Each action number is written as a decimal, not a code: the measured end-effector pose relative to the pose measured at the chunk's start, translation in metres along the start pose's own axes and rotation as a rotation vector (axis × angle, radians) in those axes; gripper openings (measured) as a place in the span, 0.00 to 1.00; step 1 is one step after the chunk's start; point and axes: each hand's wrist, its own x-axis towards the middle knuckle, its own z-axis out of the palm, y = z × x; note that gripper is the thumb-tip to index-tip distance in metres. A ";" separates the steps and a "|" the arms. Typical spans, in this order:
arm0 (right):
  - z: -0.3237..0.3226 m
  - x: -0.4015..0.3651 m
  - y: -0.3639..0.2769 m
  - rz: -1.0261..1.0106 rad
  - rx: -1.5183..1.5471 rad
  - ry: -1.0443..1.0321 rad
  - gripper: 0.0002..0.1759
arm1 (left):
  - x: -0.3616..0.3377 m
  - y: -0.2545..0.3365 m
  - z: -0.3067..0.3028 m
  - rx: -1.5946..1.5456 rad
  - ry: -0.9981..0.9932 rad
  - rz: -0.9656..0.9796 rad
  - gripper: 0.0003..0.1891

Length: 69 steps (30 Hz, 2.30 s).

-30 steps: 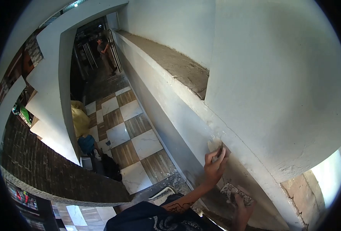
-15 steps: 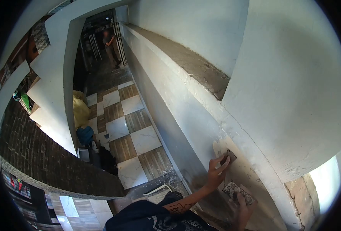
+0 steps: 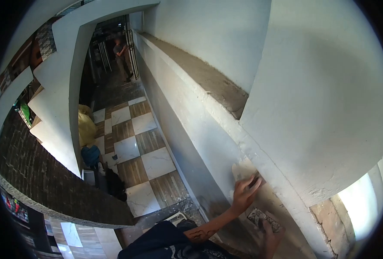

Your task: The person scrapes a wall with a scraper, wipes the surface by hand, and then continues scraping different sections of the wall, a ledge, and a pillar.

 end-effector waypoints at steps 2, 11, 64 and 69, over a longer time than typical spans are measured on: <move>-0.009 0.003 0.015 -0.054 -0.007 0.112 0.24 | -0.037 -0.013 -0.005 0.068 -0.119 -0.033 0.19; -0.022 0.012 0.027 -0.083 -0.059 0.116 0.20 | -0.018 0.012 0.002 -0.067 -0.085 0.007 0.22; -0.031 -0.021 -0.050 -0.310 -0.448 -0.342 0.12 | 0.023 -0.057 -0.006 -0.275 -0.433 -0.182 0.27; -0.029 -0.027 -0.058 -0.364 -0.414 -0.261 0.10 | 0.036 -0.045 -0.013 -0.213 -0.466 -0.178 0.27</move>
